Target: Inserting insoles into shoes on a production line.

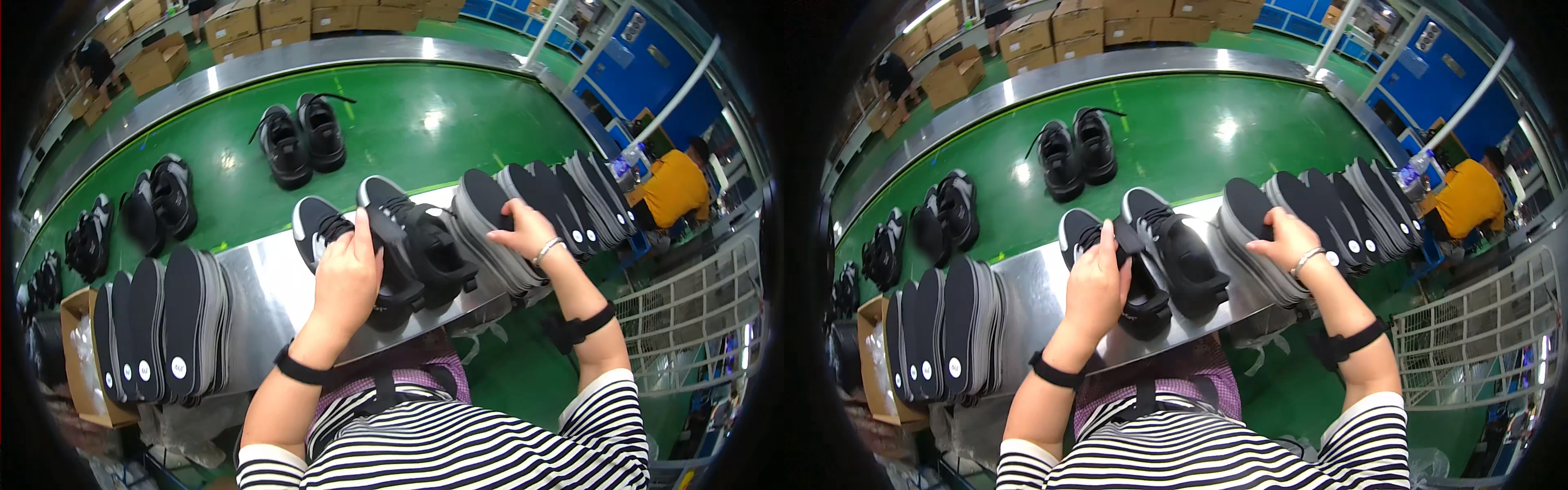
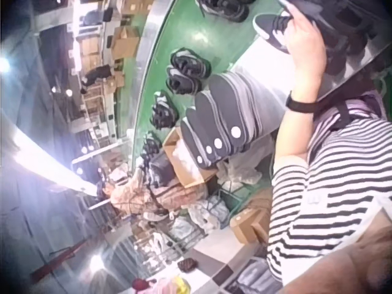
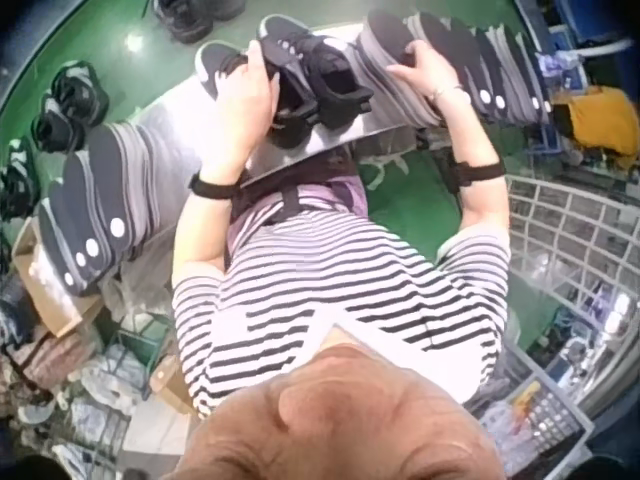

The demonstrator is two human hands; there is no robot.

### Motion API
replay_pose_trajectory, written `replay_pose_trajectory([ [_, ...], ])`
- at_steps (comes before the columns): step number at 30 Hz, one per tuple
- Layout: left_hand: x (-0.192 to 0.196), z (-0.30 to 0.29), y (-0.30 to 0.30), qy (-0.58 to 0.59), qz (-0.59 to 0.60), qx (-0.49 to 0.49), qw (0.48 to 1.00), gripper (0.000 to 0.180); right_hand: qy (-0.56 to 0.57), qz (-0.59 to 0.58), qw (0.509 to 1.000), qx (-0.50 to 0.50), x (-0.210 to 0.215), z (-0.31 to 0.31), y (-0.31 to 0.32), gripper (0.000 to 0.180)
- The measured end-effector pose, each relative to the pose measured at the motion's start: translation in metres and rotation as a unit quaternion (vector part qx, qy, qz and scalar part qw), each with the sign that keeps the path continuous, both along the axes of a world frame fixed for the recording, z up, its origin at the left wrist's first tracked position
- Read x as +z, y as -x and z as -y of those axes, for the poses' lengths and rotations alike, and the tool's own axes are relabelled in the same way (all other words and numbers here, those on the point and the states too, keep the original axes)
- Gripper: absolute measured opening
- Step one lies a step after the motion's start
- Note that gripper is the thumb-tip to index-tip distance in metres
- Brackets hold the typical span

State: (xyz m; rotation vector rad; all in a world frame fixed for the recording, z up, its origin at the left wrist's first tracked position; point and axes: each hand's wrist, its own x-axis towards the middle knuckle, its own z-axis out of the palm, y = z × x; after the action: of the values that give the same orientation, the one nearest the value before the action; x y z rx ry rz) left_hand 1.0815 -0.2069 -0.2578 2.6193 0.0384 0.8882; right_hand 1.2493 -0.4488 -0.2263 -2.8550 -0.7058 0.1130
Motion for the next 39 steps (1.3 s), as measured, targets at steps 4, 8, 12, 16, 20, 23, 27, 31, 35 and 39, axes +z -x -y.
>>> replay_pose_trajectory([
  [4,-0.001,-0.021,-0.003,0.173,-0.057,0.059,0.982,0.046,-0.072,0.107,0.992,0.017,0.033,-0.008,0.015,0.033],
  [8,-0.004,-0.032,-0.010,0.325,-0.053,0.026,0.944,0.040,-0.219,-0.024,0.934,0.283,0.068,-0.031,0.057,0.017],
  [12,-0.006,-0.025,-0.011,0.446,-0.050,0.008,0.894,0.037,0.072,0.080,0.880,0.464,0.072,-0.067,0.101,0.012],
  [16,-0.007,-0.019,-0.009,0.478,-0.065,0.006,0.876,0.031,0.248,-0.037,0.888,0.386,0.038,-0.126,0.108,0.016],
  [20,-0.009,-0.017,-0.010,0.439,-0.030,0.013,0.898,0.024,0.158,-0.062,0.934,0.315,0.020,-0.144,0.106,0.022],
  [23,-0.009,-0.017,-0.012,0.470,-0.040,0.014,0.882,0.019,0.110,0.010,0.936,0.335,0.034,-0.118,0.117,0.033],
  [27,-0.007,-0.015,-0.011,0.442,-0.066,0.025,0.894,0.021,0.229,-0.010,0.918,0.323,0.064,-0.091,0.111,0.038],
  [31,-0.006,-0.015,-0.012,0.441,-0.058,0.010,0.896,0.022,0.216,0.000,0.894,0.392,0.063,-0.100,0.107,0.017],
  [35,-0.012,-0.018,-0.015,0.498,-0.070,-0.011,0.864,0.020,0.188,-0.014,0.910,0.370,0.032,-0.127,0.110,0.012],
  [39,-0.021,-0.023,-0.016,0.503,-0.080,-0.046,0.859,0.023,0.300,-0.196,0.868,0.345,0.004,-0.162,0.090,0.021],
])
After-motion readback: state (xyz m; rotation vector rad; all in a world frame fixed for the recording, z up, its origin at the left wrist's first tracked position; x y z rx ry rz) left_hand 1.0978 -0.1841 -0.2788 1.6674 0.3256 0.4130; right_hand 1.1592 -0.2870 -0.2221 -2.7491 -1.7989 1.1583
